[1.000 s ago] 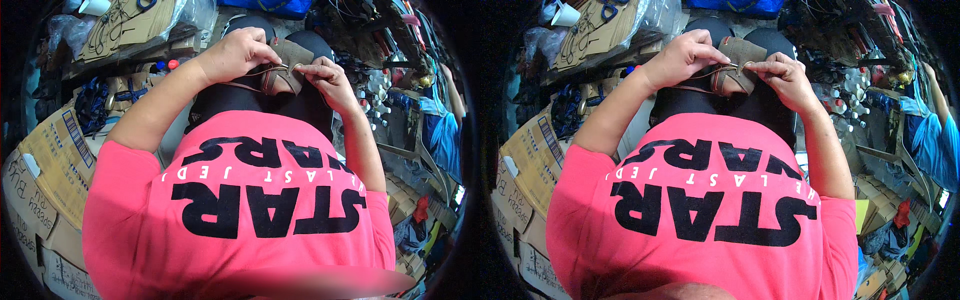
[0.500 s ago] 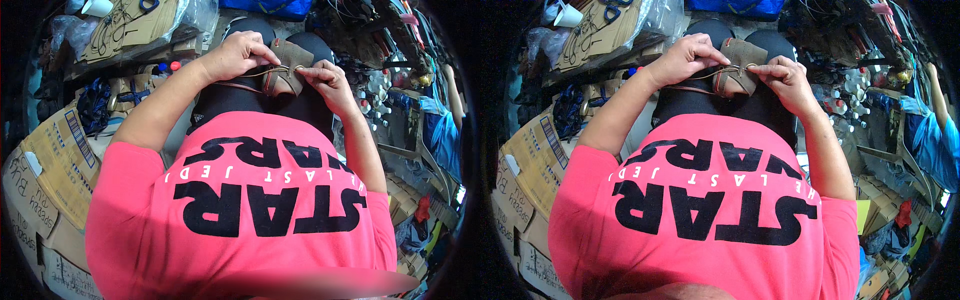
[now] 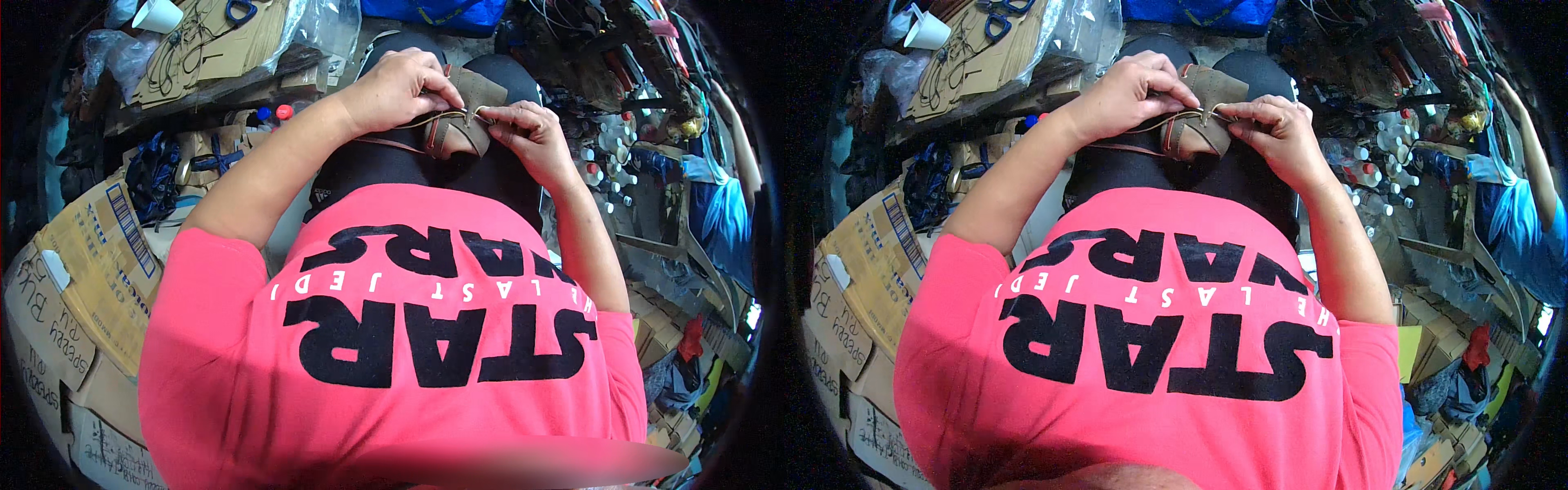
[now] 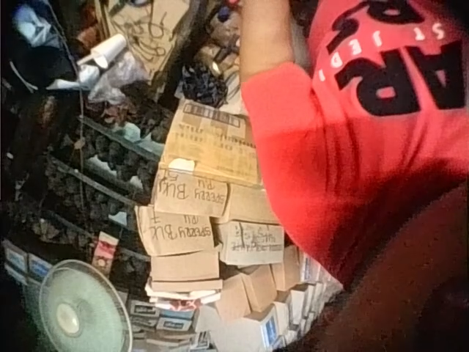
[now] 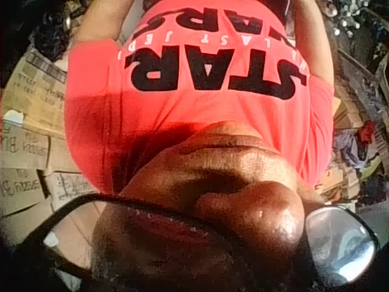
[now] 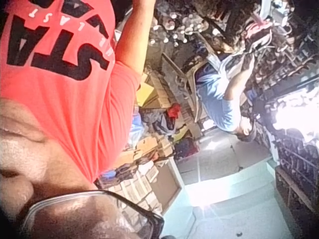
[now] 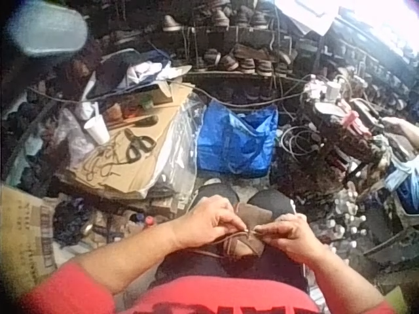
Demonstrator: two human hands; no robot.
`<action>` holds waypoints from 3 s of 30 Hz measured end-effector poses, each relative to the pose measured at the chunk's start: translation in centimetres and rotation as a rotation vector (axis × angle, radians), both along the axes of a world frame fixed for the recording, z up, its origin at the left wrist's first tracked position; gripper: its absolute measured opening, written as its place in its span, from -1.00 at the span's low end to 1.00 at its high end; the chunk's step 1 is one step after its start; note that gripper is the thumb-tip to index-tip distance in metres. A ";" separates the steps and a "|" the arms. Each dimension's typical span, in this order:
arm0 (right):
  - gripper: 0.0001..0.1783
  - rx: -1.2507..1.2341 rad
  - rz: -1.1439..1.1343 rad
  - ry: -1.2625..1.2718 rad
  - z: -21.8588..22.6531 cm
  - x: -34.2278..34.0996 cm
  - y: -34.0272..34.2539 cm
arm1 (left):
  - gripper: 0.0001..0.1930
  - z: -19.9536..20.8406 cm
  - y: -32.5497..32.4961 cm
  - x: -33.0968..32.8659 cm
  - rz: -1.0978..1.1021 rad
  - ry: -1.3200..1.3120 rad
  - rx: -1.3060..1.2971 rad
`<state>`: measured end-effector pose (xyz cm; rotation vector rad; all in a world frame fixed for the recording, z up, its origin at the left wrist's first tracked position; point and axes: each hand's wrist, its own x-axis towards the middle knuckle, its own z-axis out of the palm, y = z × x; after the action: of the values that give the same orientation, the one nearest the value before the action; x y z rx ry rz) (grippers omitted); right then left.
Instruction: Stitching together pieces of a shoe upper by hand with a needle and thread.
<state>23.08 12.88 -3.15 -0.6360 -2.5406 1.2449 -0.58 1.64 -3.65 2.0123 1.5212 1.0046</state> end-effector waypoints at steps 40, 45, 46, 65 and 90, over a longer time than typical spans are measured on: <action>-0.86 0.617 0.151 -0.404 3.8 3.2 0.4 | -0.75 3.5 -4.8 -2.5 -0.033 0.621 -0.181; -0.90 -0.427 -0.428 -0.084 2.5 8.4 3.3 | -0.95 3.2 -9.3 -9.7 0.339 -0.422 -0.393; -0.85 -0.498 -0.446 0.120 2.3 7.5 4.1 | -0.93 4.6 -8.6 -9.4 0.342 -0.574 -0.325; -0.82 -0.286 -0.670 0.064 2.0 10.3 6.5 | -0.89 2.9 -6.2 -8.6 0.569 -0.784 -0.252; -0.83 0.156 -0.132 -0.056 3.2 0.3 -1.2 | -0.12 2.3 6.2 -0.6 -0.149 0.128 -0.506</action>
<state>23.37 11.68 0.01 -0.7981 -2.5616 0.9875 -1.18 7.84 -1.34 1.8113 1.4783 0.3836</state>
